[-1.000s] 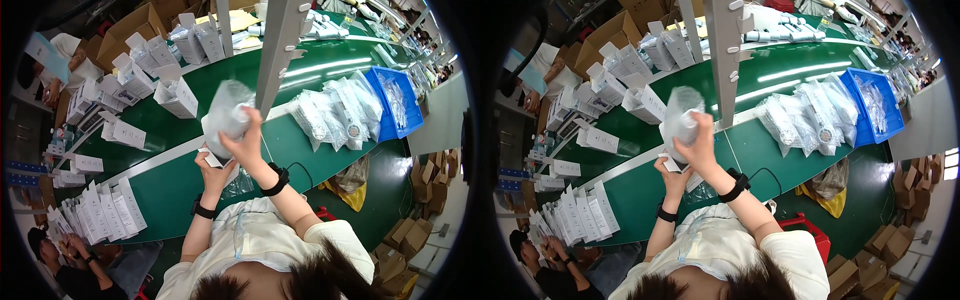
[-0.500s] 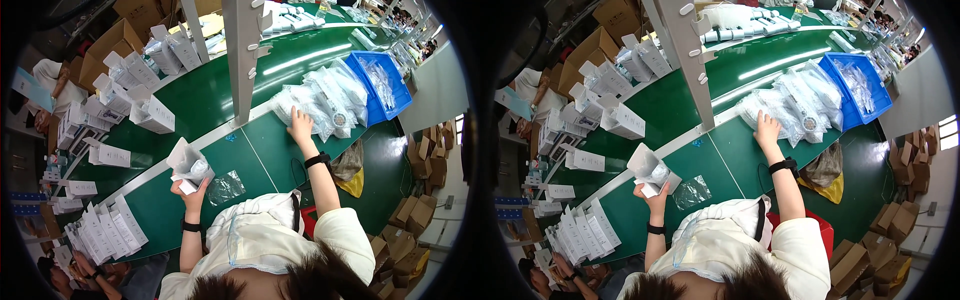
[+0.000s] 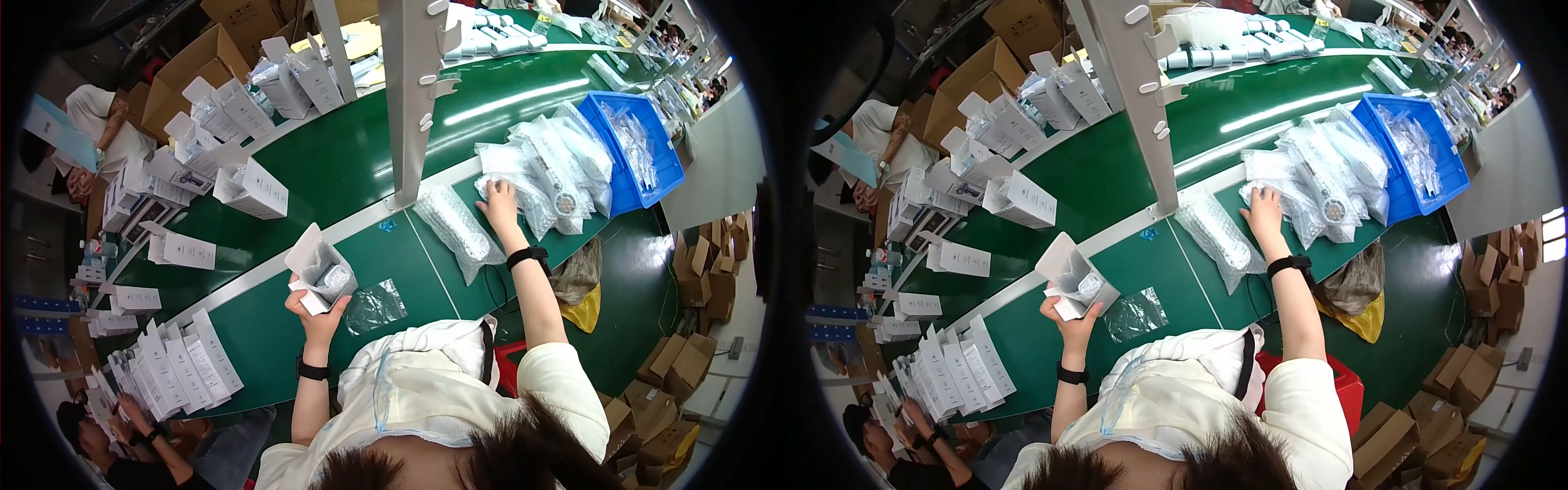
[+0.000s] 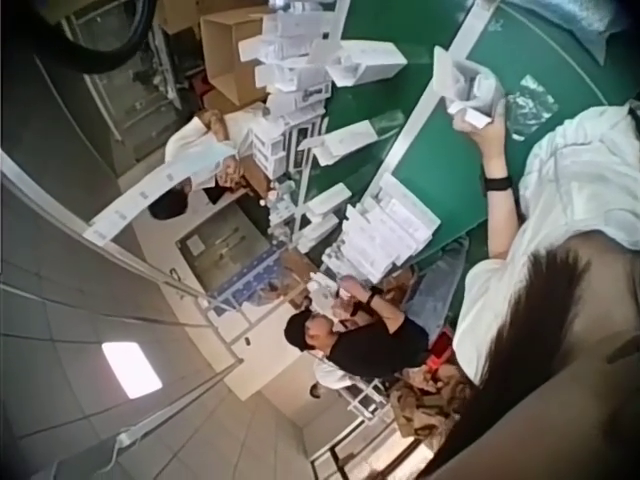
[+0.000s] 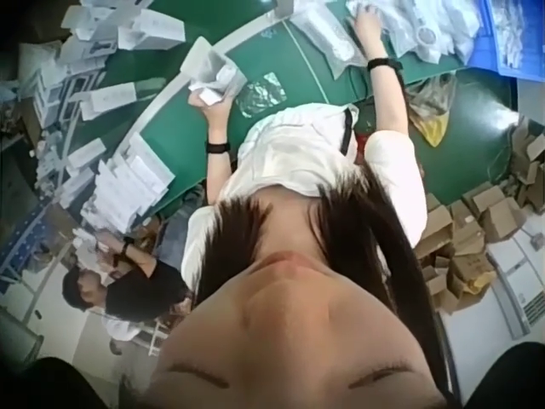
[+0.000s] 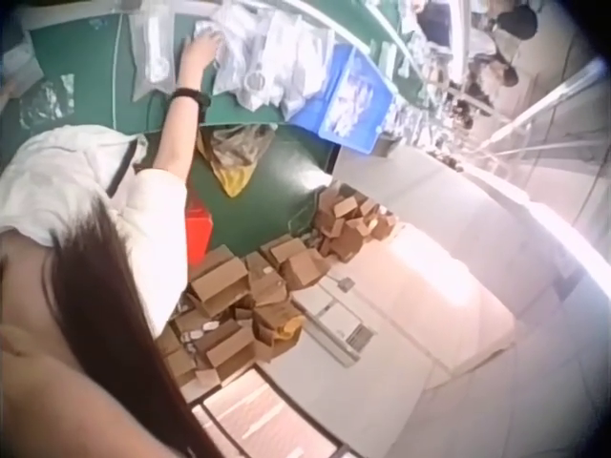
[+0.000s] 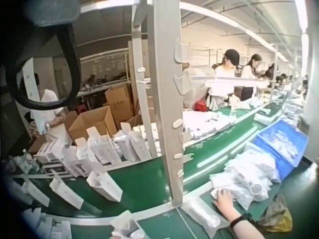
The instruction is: The person packages thermometers by placing each device and a small bag into a box before setting it aside. They repeat this process multiple times, occasionally retrieving small bags from a blue bin to include in the boxes.
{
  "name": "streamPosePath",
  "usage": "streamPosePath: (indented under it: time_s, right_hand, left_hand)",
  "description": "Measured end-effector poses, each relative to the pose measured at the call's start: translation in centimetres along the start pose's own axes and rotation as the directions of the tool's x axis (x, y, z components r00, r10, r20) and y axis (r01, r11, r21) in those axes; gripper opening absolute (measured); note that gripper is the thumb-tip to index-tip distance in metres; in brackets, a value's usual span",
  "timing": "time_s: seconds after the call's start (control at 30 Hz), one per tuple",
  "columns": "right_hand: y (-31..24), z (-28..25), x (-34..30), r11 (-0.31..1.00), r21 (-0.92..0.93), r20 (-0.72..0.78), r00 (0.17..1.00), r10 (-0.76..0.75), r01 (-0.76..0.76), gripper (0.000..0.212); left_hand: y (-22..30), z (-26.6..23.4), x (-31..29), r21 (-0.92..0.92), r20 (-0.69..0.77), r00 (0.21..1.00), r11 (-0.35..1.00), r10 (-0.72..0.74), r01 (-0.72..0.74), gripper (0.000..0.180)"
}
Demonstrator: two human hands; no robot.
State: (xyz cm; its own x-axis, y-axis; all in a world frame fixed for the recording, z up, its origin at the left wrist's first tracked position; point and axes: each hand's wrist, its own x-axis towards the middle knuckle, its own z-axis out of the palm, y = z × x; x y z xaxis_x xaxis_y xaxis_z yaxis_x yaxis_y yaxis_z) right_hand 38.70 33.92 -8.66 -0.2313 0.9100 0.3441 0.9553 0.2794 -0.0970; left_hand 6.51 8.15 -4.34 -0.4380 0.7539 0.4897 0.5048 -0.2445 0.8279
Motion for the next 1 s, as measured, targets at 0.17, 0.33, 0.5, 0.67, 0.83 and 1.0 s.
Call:
streamPosePath:
  time_s: [0.17, 0.33, 0.5, 0.67, 0.83, 1.0]
  right_hand:
    - [1.5, 1.2, 0.8, 0.991, -0.131, -0.006, 1.0, -0.019, 0.018, 0.014]
    - [-2.3, -4.8, 0.6, 0.988, 0.146, -0.136, 0.99, -0.037, 0.057, 0.008]
    - [-9.4, -10.8, 0.7, 0.442, 0.876, 0.149, 0.98, 0.13, -0.192, 0.01]
    - [-19.8, -15.8, -1.8, 0.058, 0.994, -0.065, 0.944, -0.325, 0.088, 0.017]
    - [-25.4, -16.0, -1.9, -0.015, 0.766, -0.429, 0.492, -0.757, 0.643, 0.02]
    - [-27.2, -14.8, -2.2, -0.064, 0.565, -0.315, 0.143, -0.938, 0.823, 0.02]
  left_hand:
    - [3.6, -1.9, 1.1, 0.215, 0.015, 0.999, 0.976, -0.04, 0.036, 0.064]
    - [6.9, -3.5, 2.4, 0.264, -0.03, 0.983, 0.947, -0.184, 0.185, 0.038]
    - [6.2, -4.2, 3.2, 0.274, -0.043, 0.976, 0.937, -0.214, 0.218, 0.018]
    - [6.6, -4.8, 4.8, 0.313, -0.064, 0.936, 0.884, -0.346, 0.348, 0.012]
    - [5.7, -5.0, 5.2, 0.182, -0.073, 0.942, 0.924, -0.327, 0.335, 0.011]
    - [5.0, -5.5, 5.0, 0.138, -0.044, 0.952, 0.942, -0.302, 0.305, 0.013]
